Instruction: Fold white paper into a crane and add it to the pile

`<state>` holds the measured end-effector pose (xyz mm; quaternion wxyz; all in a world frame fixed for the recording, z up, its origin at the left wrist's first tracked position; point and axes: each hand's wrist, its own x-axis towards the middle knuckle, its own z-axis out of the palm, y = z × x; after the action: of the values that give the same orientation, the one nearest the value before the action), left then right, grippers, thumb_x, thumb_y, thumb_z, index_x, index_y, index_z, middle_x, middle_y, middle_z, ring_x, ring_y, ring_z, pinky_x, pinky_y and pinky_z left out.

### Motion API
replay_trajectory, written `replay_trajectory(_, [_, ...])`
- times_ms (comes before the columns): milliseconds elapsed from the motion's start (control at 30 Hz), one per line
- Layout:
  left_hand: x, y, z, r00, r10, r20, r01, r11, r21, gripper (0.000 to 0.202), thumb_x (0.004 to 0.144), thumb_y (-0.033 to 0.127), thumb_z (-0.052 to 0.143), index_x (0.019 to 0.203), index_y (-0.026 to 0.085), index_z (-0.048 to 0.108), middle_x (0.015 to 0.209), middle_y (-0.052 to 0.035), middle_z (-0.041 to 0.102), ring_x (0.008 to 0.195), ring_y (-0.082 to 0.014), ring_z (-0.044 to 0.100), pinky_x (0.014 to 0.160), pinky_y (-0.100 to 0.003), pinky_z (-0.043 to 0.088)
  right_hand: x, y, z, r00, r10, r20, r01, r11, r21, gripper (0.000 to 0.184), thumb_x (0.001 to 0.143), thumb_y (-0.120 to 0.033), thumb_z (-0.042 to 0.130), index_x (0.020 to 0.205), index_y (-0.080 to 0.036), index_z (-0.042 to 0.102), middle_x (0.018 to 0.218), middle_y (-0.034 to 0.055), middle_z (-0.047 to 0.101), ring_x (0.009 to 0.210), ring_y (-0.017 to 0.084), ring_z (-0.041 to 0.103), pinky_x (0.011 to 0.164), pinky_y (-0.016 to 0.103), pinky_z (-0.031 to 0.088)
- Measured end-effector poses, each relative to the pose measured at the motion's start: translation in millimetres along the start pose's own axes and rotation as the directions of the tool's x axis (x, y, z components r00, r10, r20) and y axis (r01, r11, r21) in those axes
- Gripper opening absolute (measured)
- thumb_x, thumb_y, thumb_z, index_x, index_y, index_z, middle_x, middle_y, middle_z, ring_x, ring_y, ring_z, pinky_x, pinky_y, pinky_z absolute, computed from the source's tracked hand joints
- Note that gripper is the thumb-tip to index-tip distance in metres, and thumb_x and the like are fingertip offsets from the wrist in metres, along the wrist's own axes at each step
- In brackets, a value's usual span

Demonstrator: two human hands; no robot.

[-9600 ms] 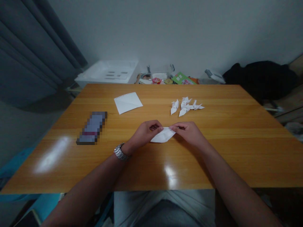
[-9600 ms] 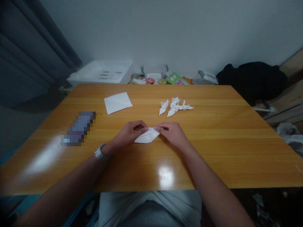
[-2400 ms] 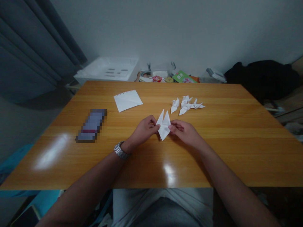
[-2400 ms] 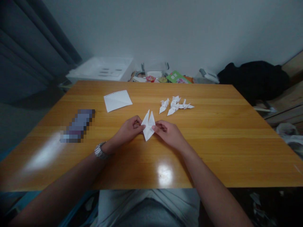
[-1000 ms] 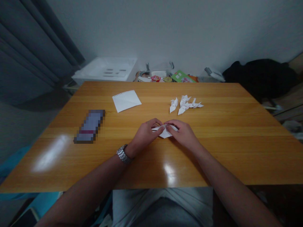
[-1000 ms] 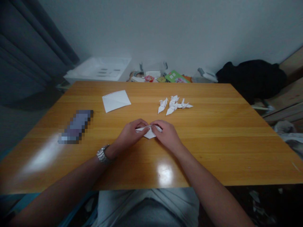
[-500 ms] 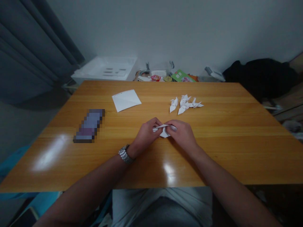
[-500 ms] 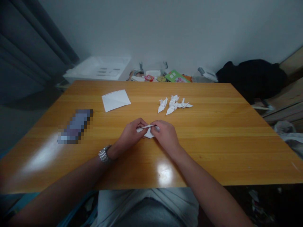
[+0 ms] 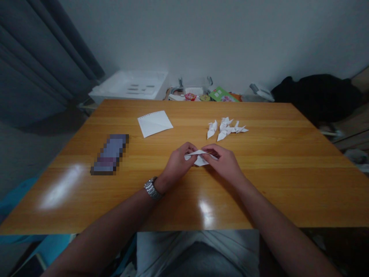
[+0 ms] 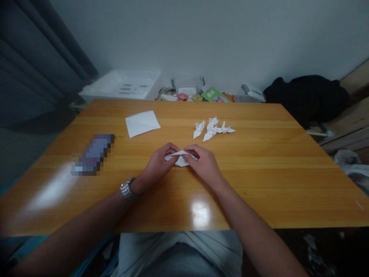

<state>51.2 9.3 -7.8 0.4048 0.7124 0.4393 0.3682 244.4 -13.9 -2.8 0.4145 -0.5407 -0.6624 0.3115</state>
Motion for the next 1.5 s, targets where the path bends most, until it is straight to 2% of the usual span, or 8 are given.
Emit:
replay_trajectory(133, [2, -3, -1.9, 1.0, 0.027, -0.01, -0.027, 0.999, -0.021, 0.012, 0.09, 0.02, 0.061, 0.102, 0.018, 0.06, 0.094, -0.0029, 0.072, 0.086, -0.0159, 0.069, 0.075, -0.026, 0.054, 0, 2, -3, 0.999, -0.002, 0.042, -0.002, 0.996, 0.093, 0.028, 0.088, -0.038, 0.07, 0.112, -0.022, 0.07, 0.107, 0.0072, 0.077, 0.098, 0.023, 0.072, 0.089, 0.037, 0.056])
replay_trajectory(267, [2, -1, -4.2, 0.999, 0.038, 0.002, -0.037, 0.997, -0.07, 0.018, 0.091, 0.02, 0.059, 0.109, 0.019, 0.059, 0.097, -0.0028, 0.072, 0.089, -0.0163, 0.07, 0.077, -0.026, 0.055, 1, 6, -6, 0.998, -0.026, 0.053, 0.021, 0.994, 0.106, 0.025, 0.089, -0.032, 0.068, 0.112, -0.023, 0.069, 0.11, 0.0066, 0.075, 0.101, 0.022, 0.071, 0.092, 0.037, 0.055])
replay_trajectory(433, [1, 0, -5.9, 0.996, 0.084, 0.034, -0.083, 0.995, -0.049, 0.019, 0.094, 0.02, 0.055, 0.111, 0.019, 0.063, 0.103, -0.0036, 0.071, 0.096, -0.0169, 0.069, 0.085, -0.027, 0.054, 2, 9, -6, 0.999, -0.015, 0.048, 0.008, 0.99, 0.143, 0.019, 0.089, -0.028, 0.066, 0.106, -0.022, 0.071, 0.102, 0.005, 0.075, 0.093, 0.021, 0.071, 0.084, 0.035, 0.055])
replay_trajectory(667, [2, 5, -5.1, 0.999, 0.03, 0.042, -0.025, 0.992, -0.127, 0.026, 0.091, 0.037, 0.067, 0.109, 0.019, 0.063, 0.108, -0.0061, 0.072, 0.099, -0.0199, 0.07, 0.089, -0.031, 0.056, 2, 9, -6, 1.0, -0.001, 0.013, -0.001, 0.994, 0.105, 0.017, 0.088, -0.03, 0.065, 0.101, -0.022, 0.073, 0.096, 0.0039, 0.076, 0.086, 0.02, 0.07, 0.08, 0.034, 0.055])
replay_trajectory(767, [2, 5, -5.3, 0.999, 0.025, 0.037, -0.019, 0.99, -0.139, 0.027, 0.096, 0.043, 0.059, 0.107, 0.018, 0.064, 0.106, -0.007, 0.072, 0.097, -0.0192, 0.07, 0.089, -0.032, 0.056, 2, 9, -7, 0.999, -0.037, -0.005, 0.037, 0.997, 0.061, 0.016, 0.088, -0.028, 0.065, 0.1, -0.023, 0.074, 0.097, 0.0036, 0.076, 0.088, 0.021, 0.07, 0.083, 0.034, 0.055])
replay_trajectory(1100, [5, -3, -5.6, 1.0, -0.013, -0.014, 0.01, 0.984, -0.176, 0.032, 0.095, 0.039, 0.062, 0.117, 0.016, 0.064, 0.106, -0.0089, 0.074, 0.096, -0.0199, 0.071, 0.085, -0.032, 0.058, 0, 7, -8, 0.999, -0.044, 0.022, 0.042, 0.995, 0.096, 0.024, 0.088, -0.03, 0.067, 0.109, -0.022, 0.074, 0.108, 0.007, 0.076, 0.095, 0.022, 0.071, 0.084, 0.036, 0.056])
replay_trajectory(1267, [7, -1, -10.2, 0.999, -0.025, -0.033, 0.02, 0.989, -0.144, 0.028, 0.095, 0.038, 0.061, 0.108, 0.015, 0.07, 0.108, -0.0092, 0.075, 0.098, -0.0205, 0.07, 0.093, -0.034, 0.056, 0, 4, -12, 0.981, -0.176, 0.084, 0.169, 0.982, 0.081, 0.03, 0.095, -0.036, 0.063, 0.121, -0.028, 0.073, 0.124, 0.0075, 0.072, 0.113, 0.024, 0.067, 0.099, 0.042, 0.053])
replay_trajectory(1500, [8, -6, -7.8, 0.997, -0.074, -0.012, 0.068, 0.96, -0.272, 0.028, 0.09, 0.037, 0.065, 0.106, 0.015, 0.067, 0.101, -0.0085, 0.075, 0.089, -0.018, 0.071, 0.08, -0.03, 0.059, 1, 8, -12, 0.991, -0.136, 0.022, 0.131, 0.98, 0.15, 0.027, 0.095, -0.034, 0.062, 0.118, -0.031, 0.076, 0.125, 0.0056, 0.074, 0.117, 0.023, 0.067, 0.107, 0.045, 0.05])
